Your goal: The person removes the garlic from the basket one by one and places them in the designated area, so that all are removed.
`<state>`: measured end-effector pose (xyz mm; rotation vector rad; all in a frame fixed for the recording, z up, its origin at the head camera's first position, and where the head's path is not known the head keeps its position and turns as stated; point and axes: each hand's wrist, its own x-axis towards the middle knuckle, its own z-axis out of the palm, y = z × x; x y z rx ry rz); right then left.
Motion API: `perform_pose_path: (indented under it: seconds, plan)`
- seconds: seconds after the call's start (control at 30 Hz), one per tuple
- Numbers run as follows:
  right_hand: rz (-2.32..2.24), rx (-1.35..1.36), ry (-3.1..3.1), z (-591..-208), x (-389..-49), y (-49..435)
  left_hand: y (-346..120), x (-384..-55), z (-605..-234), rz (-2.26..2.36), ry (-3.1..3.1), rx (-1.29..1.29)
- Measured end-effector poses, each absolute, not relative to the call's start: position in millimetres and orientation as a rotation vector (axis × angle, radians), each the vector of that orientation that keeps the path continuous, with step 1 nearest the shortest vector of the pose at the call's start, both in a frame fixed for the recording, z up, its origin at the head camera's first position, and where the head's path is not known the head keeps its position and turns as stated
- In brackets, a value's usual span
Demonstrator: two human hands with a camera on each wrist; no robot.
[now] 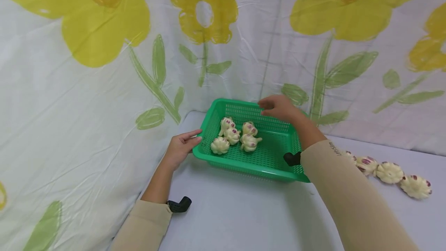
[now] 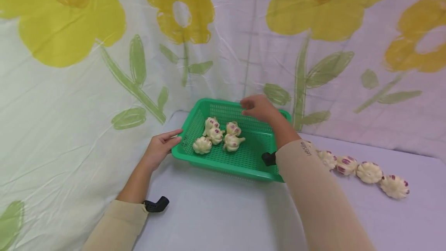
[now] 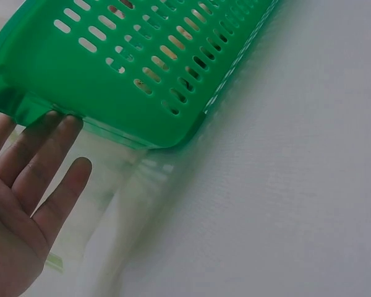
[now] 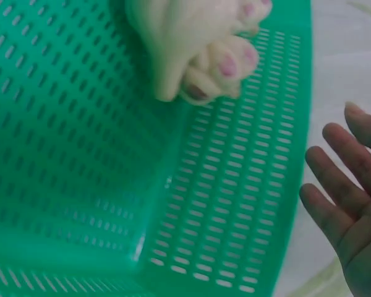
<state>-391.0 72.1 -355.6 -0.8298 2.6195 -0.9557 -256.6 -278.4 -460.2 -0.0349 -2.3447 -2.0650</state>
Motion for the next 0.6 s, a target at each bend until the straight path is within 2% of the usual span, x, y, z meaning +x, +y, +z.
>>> perform_pose_path:
  seconds: [0.33, 0.6]
  plan:
    - [-0.821, -0.891, 2.455, -373.1, -386.5, 44.6, -278.2, -257.9, -460.8, -2.063, -2.351, -0.043]
    - [-0.435, -0.655, 2.415, -374.5, -376.6, 25.7, -278.2, -257.5, -459.7, -2.074, -2.34, -0.045]
